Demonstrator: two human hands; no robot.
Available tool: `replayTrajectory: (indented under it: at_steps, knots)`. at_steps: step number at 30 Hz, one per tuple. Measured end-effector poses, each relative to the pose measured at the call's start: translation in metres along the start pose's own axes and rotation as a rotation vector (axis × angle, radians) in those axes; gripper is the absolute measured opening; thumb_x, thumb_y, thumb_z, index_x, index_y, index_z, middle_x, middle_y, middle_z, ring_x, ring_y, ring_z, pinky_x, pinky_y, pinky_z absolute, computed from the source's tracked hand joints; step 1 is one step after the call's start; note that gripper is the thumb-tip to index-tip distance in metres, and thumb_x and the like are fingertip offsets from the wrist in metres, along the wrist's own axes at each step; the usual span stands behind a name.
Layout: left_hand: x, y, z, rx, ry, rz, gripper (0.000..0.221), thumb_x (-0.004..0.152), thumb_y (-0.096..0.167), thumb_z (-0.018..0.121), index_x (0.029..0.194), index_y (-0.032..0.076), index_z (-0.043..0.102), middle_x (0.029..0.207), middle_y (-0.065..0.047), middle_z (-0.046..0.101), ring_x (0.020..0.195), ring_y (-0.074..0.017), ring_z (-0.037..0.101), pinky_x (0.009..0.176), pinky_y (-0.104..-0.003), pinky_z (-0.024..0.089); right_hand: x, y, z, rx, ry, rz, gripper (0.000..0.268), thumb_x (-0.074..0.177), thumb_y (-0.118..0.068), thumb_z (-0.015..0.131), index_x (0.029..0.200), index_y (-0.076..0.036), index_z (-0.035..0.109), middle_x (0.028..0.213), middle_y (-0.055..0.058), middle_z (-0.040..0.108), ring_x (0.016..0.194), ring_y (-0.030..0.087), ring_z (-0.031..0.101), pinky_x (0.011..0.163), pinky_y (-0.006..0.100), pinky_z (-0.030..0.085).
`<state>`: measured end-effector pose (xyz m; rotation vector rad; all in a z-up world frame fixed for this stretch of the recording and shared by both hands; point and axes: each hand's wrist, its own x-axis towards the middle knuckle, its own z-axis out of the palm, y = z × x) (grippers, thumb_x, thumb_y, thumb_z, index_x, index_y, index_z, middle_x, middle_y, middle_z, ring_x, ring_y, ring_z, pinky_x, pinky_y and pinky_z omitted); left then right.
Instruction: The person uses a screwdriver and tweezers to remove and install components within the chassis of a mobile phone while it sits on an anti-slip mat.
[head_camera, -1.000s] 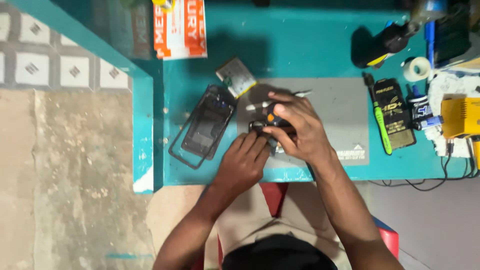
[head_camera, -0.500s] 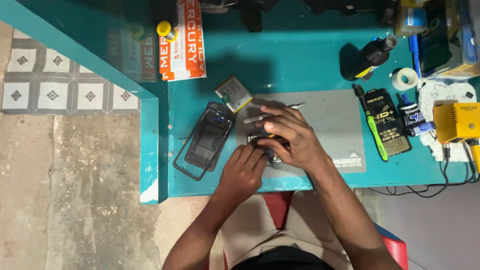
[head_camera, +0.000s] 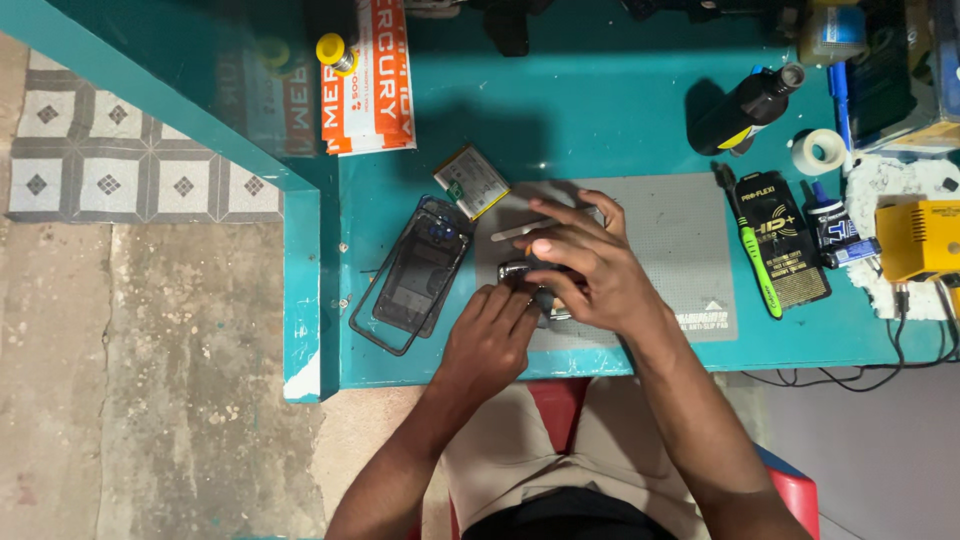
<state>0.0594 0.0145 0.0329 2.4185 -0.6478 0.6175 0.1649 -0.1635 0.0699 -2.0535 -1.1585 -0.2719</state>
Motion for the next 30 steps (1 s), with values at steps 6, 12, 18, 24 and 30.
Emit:
replayTrajectory:
  at_steps: [6,12,18,24,30]
  knots:
    - [0.002,0.001,0.0,0.001,0.017,-0.003,0.023,0.077,-0.002,0.065,0.099,-0.006,0.07,0.119,-0.022,0.068,0.112,-0.0357,0.064,0.095,-0.046,0.052,-0.001,-0.002,0.004,-0.108,0.078,0.028,0.073,0.081,-0.024,0.093,0.137,-0.026,0.047,0.106,0.001,0.076,0.124,0.02,0.067,0.125,0.057,0.021]
    - [0.001,0.001,0.0,-0.021,0.009,-0.018,0.021,0.079,-0.002,0.067,0.099,-0.005,0.071,0.112,-0.02,0.067,0.11,-0.0359,0.064,0.095,-0.047,0.052,0.003,-0.001,0.007,-0.113,0.092,-0.008,0.078,0.077,-0.031,0.096,0.137,-0.025,0.046,0.11,0.002,0.072,0.125,0.023,0.065,0.126,0.056,0.017]
    - [0.0,-0.001,-0.001,-0.007,0.02,0.01,0.017,0.081,0.003,0.067,0.095,-0.005,0.07,0.121,-0.022,0.068,0.114,-0.0372,0.064,0.096,-0.048,0.052,-0.014,0.011,0.001,0.028,-0.013,0.166,0.067,0.086,-0.016,0.089,0.14,-0.023,0.05,0.134,0.015,0.072,0.136,0.026,0.066,0.132,0.053,0.011]
    - [-0.003,-0.001,0.001,0.056,-0.005,0.012,0.013,0.087,0.006,0.069,0.095,-0.004,0.07,0.123,-0.022,0.069,0.117,-0.0364,0.064,0.099,-0.047,0.052,-0.01,0.014,0.005,-0.121,0.098,0.097,0.077,0.077,-0.035,0.099,0.136,-0.022,0.052,0.119,0.009,0.073,0.122,0.022,0.068,0.131,0.055,0.009]
    - [-0.005,-0.001,0.0,0.069,-0.047,0.014,0.018,0.087,0.008,0.068,0.1,-0.005,0.072,0.122,-0.021,0.068,0.118,-0.0368,0.064,0.101,-0.047,0.052,0.001,0.008,-0.002,-0.05,0.025,0.085,0.077,0.077,-0.032,0.097,0.136,-0.02,0.048,0.12,0.009,0.073,0.13,0.027,0.063,0.129,0.056,0.01]
